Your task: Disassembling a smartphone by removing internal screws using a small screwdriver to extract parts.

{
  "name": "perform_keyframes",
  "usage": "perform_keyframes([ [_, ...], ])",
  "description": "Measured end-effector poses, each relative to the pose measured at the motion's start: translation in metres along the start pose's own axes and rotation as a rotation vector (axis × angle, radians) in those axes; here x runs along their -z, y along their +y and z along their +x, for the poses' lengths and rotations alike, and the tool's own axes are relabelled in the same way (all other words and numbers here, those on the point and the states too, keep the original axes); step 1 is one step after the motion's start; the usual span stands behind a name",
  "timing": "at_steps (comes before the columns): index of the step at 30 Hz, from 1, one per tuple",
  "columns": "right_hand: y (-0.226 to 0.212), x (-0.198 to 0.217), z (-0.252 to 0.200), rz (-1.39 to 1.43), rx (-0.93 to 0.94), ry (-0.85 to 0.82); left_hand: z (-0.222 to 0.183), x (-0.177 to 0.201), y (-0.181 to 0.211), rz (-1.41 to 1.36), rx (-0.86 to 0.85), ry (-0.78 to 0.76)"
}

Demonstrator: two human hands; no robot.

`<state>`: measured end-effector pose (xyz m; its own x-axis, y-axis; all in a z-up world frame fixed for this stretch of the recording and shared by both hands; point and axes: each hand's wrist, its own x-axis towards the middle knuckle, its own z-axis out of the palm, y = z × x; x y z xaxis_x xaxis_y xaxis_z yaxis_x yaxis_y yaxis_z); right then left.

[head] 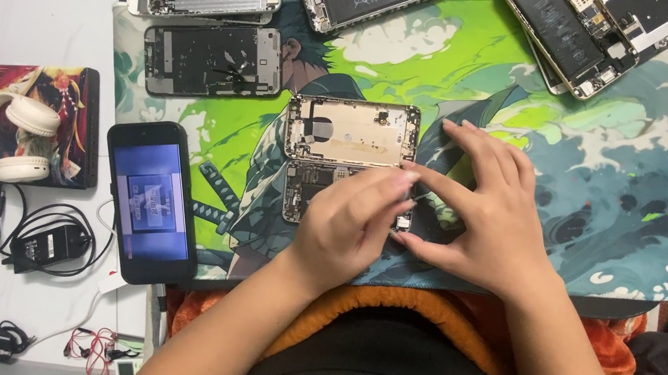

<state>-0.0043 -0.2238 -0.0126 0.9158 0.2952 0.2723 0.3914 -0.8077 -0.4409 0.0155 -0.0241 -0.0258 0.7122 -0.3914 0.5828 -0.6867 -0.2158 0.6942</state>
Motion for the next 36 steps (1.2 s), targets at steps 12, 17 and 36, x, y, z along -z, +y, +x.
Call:
perform_keyframes([
  [12, -0.002, 0.002, 0.0, 0.031, -0.01, 0.016, 0.02, 0.014, 0.013, 0.091, -0.114, -0.123],
  [17, -0.004, 0.003, 0.002, 0.02, -0.002, 0.012, 0.008, 0.015, 0.014, 0.296, -0.119, -0.032],
  [36, -0.009, 0.002, 0.0, 0.216, -0.071, 0.131, -0.012, 0.005, 0.0, -0.175, 0.103, 0.214],
])
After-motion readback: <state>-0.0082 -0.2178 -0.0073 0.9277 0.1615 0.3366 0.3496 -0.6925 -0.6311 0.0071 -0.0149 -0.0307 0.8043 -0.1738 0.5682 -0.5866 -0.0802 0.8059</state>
